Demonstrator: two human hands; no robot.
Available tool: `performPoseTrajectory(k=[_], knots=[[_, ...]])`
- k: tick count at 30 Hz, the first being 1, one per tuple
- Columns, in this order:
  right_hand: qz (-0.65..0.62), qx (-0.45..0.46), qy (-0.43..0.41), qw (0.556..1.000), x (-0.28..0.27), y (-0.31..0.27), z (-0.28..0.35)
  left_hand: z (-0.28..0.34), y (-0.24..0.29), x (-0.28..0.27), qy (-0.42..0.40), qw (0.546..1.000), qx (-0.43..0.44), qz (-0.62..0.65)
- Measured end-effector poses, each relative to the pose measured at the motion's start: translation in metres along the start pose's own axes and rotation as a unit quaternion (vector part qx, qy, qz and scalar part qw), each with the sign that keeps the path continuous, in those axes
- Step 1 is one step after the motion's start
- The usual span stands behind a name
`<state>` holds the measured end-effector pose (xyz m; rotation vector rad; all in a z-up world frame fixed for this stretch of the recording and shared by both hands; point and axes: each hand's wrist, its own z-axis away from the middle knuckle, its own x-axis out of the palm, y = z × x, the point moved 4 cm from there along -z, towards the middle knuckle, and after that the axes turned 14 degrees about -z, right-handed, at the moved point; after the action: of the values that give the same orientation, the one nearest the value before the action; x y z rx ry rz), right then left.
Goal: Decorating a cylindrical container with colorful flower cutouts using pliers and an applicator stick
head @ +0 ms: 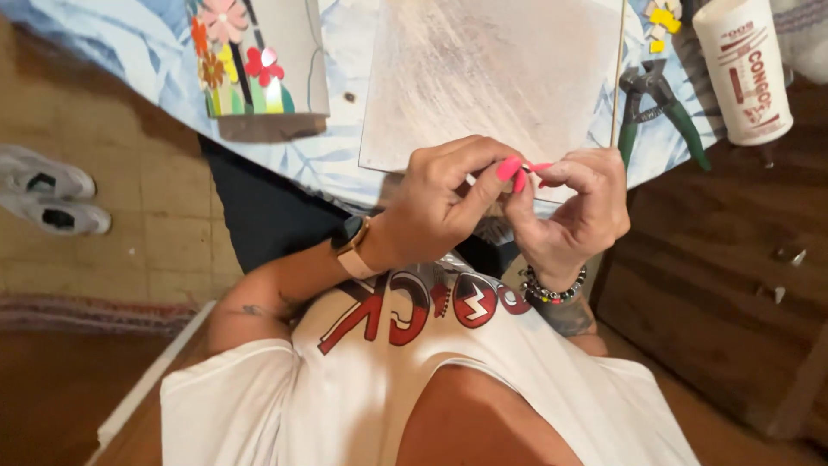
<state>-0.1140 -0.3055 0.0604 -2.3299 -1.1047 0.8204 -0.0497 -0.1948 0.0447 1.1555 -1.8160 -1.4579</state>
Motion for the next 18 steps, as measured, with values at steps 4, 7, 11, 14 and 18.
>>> performPoseTrajectory(k=[4, 7, 11, 14, 18], knots=[[0.004, -0.009, 0.006, 1.0, -0.006, 0.004, 0.006, -0.002, -0.003, 0.008, -0.015, 0.999, -0.019, 0.043], [-0.002, 0.001, 0.005, 1.0, -0.007, 0.006, 0.006, -0.004, -0.004, 0.011, -0.017, 0.998, -0.035, 0.049], [-0.006, 0.012, 0.002, 1.0, -0.004, 0.01, 0.006, -0.005, -0.012, 0.011, -0.017, 0.997, -0.042, 0.054], [-0.024, 0.028, -0.007, 0.999, -0.002, 0.012, 0.006, -0.006, -0.013, 0.009, -0.005, 0.998, -0.047, 0.051], [-0.026, 0.052, -0.022, 0.998, 0.001, 0.015, 0.006, -0.008, -0.015, 0.006, 0.005, 0.996, -0.057, 0.064]])
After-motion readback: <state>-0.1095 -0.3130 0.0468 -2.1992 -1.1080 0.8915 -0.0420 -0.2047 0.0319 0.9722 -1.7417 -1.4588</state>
